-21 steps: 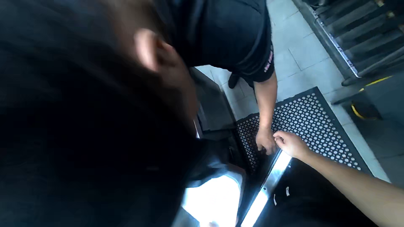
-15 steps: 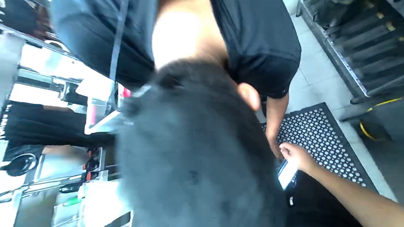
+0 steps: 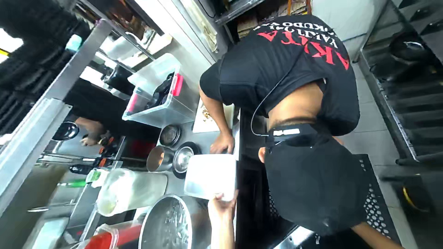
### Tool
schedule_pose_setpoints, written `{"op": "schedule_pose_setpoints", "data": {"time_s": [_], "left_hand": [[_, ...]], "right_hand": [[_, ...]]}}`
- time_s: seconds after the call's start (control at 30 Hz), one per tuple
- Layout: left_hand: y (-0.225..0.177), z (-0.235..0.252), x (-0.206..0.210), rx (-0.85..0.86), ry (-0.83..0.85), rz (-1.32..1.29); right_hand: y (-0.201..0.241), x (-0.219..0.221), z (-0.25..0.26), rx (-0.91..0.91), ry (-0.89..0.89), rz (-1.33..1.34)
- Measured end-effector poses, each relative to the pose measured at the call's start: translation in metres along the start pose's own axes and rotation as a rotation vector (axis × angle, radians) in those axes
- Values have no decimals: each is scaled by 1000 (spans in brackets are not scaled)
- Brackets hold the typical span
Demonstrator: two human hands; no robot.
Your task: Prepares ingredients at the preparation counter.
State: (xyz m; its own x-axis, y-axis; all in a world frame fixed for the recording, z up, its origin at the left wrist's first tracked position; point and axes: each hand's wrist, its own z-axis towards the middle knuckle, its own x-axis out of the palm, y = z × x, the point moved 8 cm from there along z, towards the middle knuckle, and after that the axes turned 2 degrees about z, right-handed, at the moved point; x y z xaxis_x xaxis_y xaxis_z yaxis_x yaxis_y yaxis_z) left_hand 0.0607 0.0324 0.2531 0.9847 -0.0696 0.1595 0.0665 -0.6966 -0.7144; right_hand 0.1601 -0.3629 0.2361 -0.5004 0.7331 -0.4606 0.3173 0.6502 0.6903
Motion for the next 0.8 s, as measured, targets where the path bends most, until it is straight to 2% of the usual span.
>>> {"op": "schedule_pose_setpoints", "data": {"time_s": [0.03,0.1,0.17,0.2,0.27,0.43,0.6,0.8], "left_hand": [[-4,2,2,9,-11,-14],[-13,8,4,42,-11,-35],[-23,17,3,95,4,-31],[-26,21,2,114,4,-29],[-27,24,2,138,10,-32],[-11,2,-12,147,69,102],[36,-14,-63,127,170,456],[73,-22,-169,26,-32,605]], "right_hand": [[-17,8,7,30,-19,-21],[-61,28,21,180,167,-75],[-135,53,44,7,-131,27],[-160,60,54,-18,-126,29],[-193,69,67,55,-43,25],[-218,64,72,142,-18,93],[-230,50,79,154,-29,150],[-262,47,97,296,89,135]]}}
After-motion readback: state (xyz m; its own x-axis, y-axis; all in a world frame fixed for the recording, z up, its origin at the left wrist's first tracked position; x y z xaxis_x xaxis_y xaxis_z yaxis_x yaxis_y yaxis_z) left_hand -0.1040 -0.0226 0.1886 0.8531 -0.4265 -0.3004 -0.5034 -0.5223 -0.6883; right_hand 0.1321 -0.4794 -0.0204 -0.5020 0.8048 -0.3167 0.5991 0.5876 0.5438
